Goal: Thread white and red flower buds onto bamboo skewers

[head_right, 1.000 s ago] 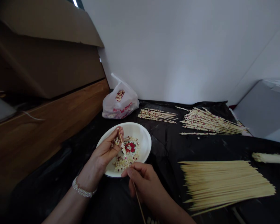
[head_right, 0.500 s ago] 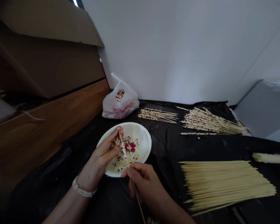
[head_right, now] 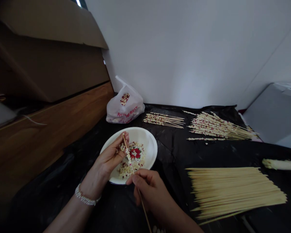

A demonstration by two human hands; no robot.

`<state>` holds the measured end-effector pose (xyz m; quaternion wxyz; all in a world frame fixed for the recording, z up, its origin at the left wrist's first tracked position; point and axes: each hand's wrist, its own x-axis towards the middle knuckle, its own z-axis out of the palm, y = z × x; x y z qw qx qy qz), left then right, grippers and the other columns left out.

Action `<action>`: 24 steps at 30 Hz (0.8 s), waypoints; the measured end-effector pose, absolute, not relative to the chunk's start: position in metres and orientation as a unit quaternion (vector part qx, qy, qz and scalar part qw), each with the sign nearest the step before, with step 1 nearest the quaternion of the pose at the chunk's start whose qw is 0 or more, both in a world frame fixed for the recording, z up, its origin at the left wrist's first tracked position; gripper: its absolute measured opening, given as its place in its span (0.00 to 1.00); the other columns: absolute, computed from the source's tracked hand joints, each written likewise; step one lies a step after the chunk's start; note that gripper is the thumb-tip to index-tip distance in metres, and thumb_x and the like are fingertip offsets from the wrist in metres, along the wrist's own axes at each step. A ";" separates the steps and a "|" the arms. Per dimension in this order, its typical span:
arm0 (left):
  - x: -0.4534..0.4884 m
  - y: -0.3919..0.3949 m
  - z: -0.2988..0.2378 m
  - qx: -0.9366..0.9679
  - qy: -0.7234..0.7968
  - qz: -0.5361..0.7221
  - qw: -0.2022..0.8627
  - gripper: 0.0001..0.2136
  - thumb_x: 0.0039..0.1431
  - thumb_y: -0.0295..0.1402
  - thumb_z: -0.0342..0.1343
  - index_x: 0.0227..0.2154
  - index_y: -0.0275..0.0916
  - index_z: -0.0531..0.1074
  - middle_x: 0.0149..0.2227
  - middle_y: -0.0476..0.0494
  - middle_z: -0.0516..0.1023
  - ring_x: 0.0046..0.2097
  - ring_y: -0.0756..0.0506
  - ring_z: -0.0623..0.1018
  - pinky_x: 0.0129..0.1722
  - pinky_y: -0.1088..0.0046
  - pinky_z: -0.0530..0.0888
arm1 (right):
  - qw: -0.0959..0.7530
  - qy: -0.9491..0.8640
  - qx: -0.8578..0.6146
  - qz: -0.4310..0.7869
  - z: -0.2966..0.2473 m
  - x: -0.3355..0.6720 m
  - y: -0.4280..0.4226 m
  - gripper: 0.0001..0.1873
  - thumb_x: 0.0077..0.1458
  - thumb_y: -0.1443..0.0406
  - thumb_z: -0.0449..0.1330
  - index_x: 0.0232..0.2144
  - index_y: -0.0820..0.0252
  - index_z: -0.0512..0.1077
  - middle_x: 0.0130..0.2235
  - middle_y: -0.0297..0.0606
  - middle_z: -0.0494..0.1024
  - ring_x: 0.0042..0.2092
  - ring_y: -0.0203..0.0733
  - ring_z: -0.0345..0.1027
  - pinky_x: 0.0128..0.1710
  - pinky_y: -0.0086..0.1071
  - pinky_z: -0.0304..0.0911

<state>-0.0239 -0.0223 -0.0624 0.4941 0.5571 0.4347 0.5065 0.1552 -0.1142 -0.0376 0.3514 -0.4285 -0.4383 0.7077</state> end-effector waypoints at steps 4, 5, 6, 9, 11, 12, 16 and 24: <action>-0.023 -0.027 -0.055 0.557 0.437 0.508 0.490 0.26 0.61 0.35 0.58 0.63 0.47 0.66 0.65 0.43 0.68 0.67 0.36 0.65 0.66 0.54 0.64 | 0.352 -0.431 -0.426 0.713 -0.039 0.155 -0.113 0.18 0.58 0.51 0.60 0.31 0.61 0.75 0.13 0.22 0.64 0.14 0.27 0.44 0.15 0.26 0.35; -0.024 -0.029 -0.054 0.562 0.438 0.508 0.485 0.27 0.61 0.36 0.58 0.63 0.46 0.66 0.66 0.42 0.68 0.68 0.36 0.64 0.67 0.54 0.63 | 0.353 -0.432 -0.426 0.713 -0.039 0.155 -0.113 0.18 0.58 0.52 0.60 0.31 0.61 0.75 0.13 0.22 0.64 0.14 0.27 0.44 0.15 0.26 0.35; -0.024 -0.030 -0.052 0.568 0.437 0.507 0.479 0.28 0.60 0.36 0.59 0.64 0.45 0.65 0.66 0.42 0.67 0.68 0.36 0.63 0.67 0.55 0.61 | 0.353 -0.430 -0.427 0.712 -0.039 0.155 -0.113 0.18 0.58 0.52 0.60 0.31 0.61 0.75 0.13 0.22 0.64 0.14 0.27 0.44 0.15 0.26 0.35; -0.025 -0.033 -0.051 0.576 0.435 0.503 0.476 0.32 0.58 0.36 0.61 0.65 0.42 0.63 0.67 0.40 0.66 0.69 0.35 0.62 0.69 0.54 0.58 | 0.351 -0.426 -0.432 0.713 -0.040 0.155 -0.114 0.18 0.57 0.52 0.61 0.32 0.62 0.75 0.13 0.22 0.64 0.14 0.27 0.44 0.15 0.26 0.35; -0.024 -0.031 -0.053 0.568 0.433 0.506 0.483 0.32 0.59 0.36 0.60 0.66 0.42 0.62 0.67 0.40 0.66 0.69 0.35 0.62 0.69 0.53 0.58 | 0.353 -0.423 -0.435 0.712 -0.040 0.155 -0.114 0.18 0.57 0.51 0.61 0.33 0.62 0.75 0.14 0.22 0.64 0.14 0.27 0.44 0.16 0.26 0.35; -0.023 -0.029 -0.055 0.562 0.432 0.509 0.488 0.31 0.60 0.36 0.59 0.66 0.43 0.61 0.67 0.41 0.66 0.68 0.36 0.63 0.69 0.53 0.58 | 0.354 -0.422 -0.434 0.713 -0.040 0.155 -0.115 0.18 0.57 0.51 0.61 0.33 0.62 0.75 0.13 0.22 0.64 0.14 0.27 0.44 0.16 0.26 0.35; -0.021 -0.020 -0.063 0.533 0.443 0.516 0.504 0.30 0.61 0.35 0.58 0.66 0.46 0.61 0.67 0.42 0.66 0.68 0.36 0.64 0.68 0.53 0.60 | 0.351 -0.423 -0.429 0.717 -0.039 0.154 -0.115 0.19 0.56 0.50 0.62 0.31 0.61 0.75 0.13 0.22 0.64 0.14 0.27 0.44 0.16 0.27 0.35; -0.034 -0.008 -0.066 0.521 0.455 0.508 0.513 0.27 0.59 0.36 0.59 0.63 0.46 0.66 0.65 0.42 0.69 0.67 0.34 0.65 0.67 0.51 0.62 | 0.344 -0.450 -0.440 0.696 -0.039 0.152 -0.114 0.19 0.56 0.50 0.60 0.30 0.60 0.75 0.13 0.23 0.64 0.14 0.28 0.44 0.16 0.27 0.37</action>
